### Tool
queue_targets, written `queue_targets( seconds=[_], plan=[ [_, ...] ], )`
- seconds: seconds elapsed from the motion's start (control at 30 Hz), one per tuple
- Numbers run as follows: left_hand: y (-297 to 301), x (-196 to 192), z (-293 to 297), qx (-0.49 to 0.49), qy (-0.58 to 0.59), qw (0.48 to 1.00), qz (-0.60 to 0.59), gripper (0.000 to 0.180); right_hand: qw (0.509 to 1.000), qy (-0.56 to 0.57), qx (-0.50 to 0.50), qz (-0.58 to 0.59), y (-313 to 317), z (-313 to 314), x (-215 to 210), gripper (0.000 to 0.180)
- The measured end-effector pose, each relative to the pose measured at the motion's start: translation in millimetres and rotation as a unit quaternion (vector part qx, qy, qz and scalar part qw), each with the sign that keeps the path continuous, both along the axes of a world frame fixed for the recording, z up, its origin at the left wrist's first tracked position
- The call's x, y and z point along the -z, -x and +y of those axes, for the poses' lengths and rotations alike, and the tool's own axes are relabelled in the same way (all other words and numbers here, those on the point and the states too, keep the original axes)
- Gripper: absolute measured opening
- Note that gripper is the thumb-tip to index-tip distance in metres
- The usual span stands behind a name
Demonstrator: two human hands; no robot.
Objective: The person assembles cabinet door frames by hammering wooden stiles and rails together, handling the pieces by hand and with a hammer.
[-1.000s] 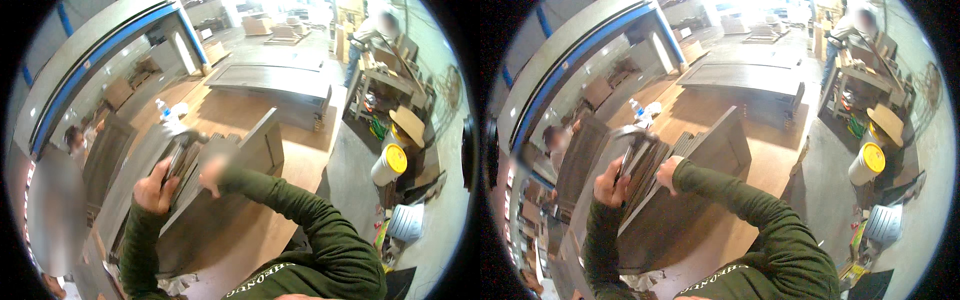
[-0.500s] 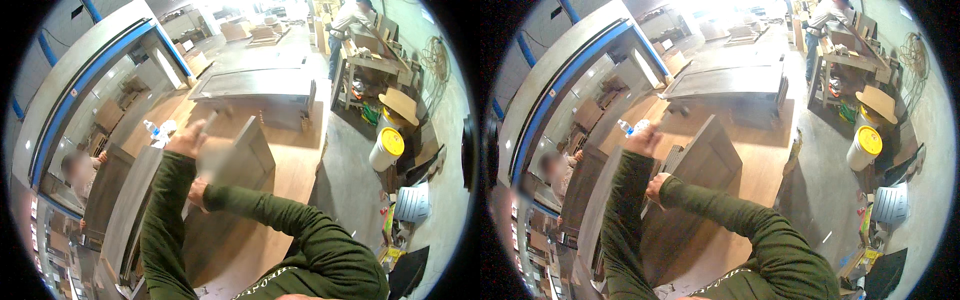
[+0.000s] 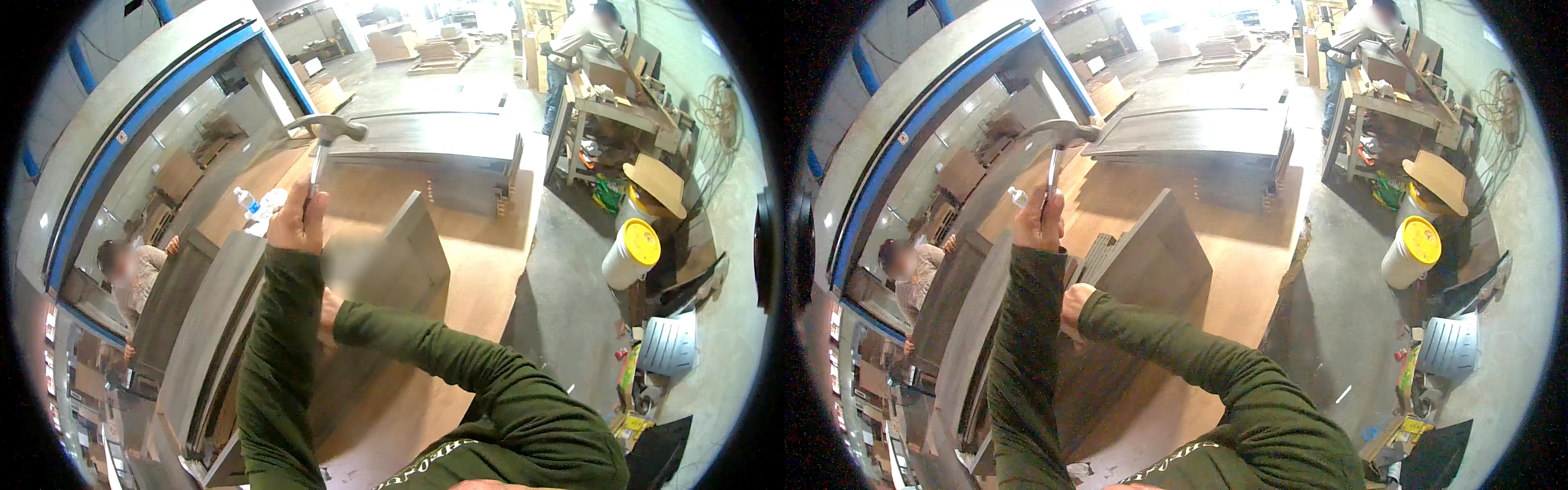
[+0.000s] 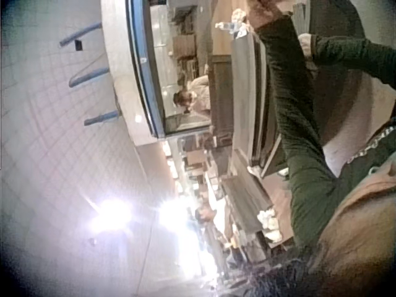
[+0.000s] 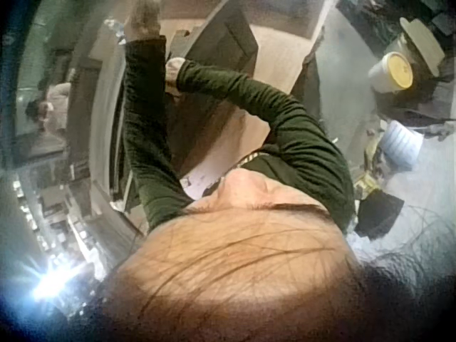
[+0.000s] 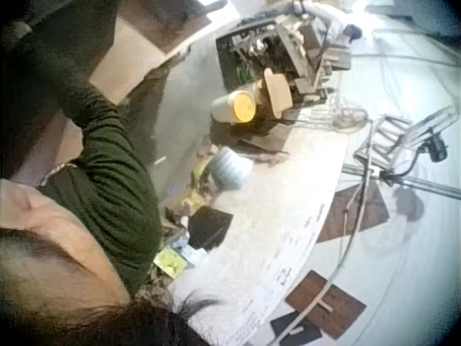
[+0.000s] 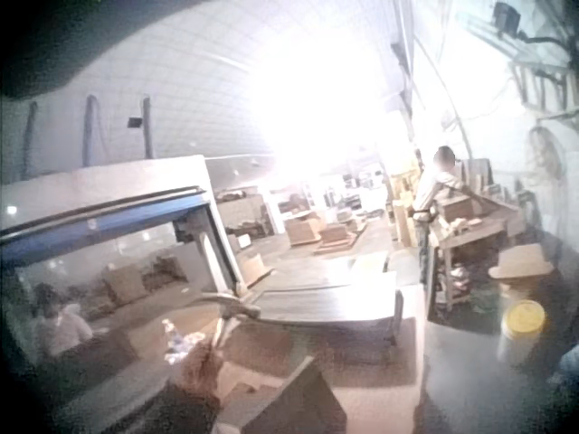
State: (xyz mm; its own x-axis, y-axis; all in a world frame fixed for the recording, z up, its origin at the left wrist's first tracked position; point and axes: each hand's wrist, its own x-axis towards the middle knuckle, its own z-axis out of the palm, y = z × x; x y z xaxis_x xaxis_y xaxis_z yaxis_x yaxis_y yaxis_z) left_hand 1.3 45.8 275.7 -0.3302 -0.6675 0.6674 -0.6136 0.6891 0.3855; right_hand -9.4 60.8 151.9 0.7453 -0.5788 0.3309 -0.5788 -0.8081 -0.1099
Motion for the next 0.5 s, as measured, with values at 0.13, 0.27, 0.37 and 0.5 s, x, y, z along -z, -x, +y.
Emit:
queue_targets(
  seconds=[0.13, 0.27, 0.37, 0.5],
  plan=[
    [-16, 53, -5, -0.118, 0.018, 0.927, -0.355, 0.038, 1.0, -0.005, -0.004, -0.007, -2, 4, -5, 0.029],
    [-30, 8, 32, -0.164, -0.039, 0.921, -0.35, 0.039, 0.998, -0.042, 0.005, 0.037, 14, 20, -22, 0.029],
    [-65, -19, 83, -0.171, -0.06, 0.952, -0.246, 0.037, 0.98, -0.099, -0.013, 0.171, 28, 36, -65, 0.031],
    [-124, -27, 161, -0.163, -0.035, 0.982, -0.091, 0.035, 0.987, -0.074, -0.044, 0.133, 27, 33, -56, 0.028]
  ],
)
